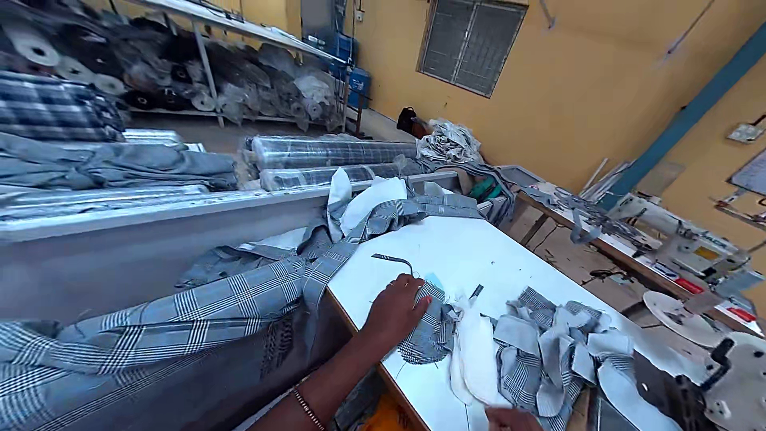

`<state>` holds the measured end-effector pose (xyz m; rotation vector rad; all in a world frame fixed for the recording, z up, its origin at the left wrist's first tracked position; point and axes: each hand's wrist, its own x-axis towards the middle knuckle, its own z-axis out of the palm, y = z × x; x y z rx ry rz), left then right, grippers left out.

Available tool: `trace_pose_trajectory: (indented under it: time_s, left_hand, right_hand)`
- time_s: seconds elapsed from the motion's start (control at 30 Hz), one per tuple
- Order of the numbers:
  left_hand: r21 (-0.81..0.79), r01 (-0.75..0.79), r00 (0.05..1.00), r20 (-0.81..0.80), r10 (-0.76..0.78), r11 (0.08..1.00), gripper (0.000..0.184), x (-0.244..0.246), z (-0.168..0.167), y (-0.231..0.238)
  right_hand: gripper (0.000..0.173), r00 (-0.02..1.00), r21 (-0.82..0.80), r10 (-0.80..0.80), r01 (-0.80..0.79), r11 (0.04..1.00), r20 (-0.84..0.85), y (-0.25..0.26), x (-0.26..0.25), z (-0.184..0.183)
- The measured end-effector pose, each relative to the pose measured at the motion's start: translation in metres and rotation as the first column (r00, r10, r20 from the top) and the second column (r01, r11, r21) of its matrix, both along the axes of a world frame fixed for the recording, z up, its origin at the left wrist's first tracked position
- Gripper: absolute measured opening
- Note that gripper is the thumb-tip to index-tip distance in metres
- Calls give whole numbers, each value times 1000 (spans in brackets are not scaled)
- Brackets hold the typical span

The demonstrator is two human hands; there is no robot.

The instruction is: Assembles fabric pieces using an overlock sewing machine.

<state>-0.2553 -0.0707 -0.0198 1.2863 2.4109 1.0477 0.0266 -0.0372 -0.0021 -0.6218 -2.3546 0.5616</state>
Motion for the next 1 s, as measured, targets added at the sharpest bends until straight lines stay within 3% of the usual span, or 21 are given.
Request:
trace_pose_trajectory:
  time_s: [0.07,0.17,0.27,0.37,0.6,0.7,0.83,1.0]
  left_hand:
    - [-92,-37,998,-49,33,995,51,-3,-3,17]
    - [-120,-55,998,-50,49,991,47,-8,-2,26]
    - [-66,-45,999,-4,45,997,29,-7,2,20]
    - [24,-26,999,-19,26,999,26,-7,-2,16]
    - [149,-23,987,-156,47,989,25,-2,-16,14]
    - [139,-11,987,-160,33,990,28,-1,-14,17]
    - [236,-10,986,-159,49,972,32,-1,-16,17]
    - [392,9,974,-211,81,920,31,-2,-22,12]
  right_hand:
    - [18,999,-101,36,-34,994,14,23,-38,9]
    - [19,996,-173,-55,66,983,64,71,-73,3]
    - [19,986,-219,-165,162,962,4,101,-83,-16]
    - [18,981,-386,-189,164,908,-28,107,-79,-29]
    - [34,985,-304,-118,152,940,128,107,-81,-22]
    - [24,978,-312,-101,156,937,184,107,-84,-19]
    - [17,997,-444,-83,75,893,2,110,-80,-24]
    - [5,959,-692,-94,-124,711,-268,102,-72,-6]
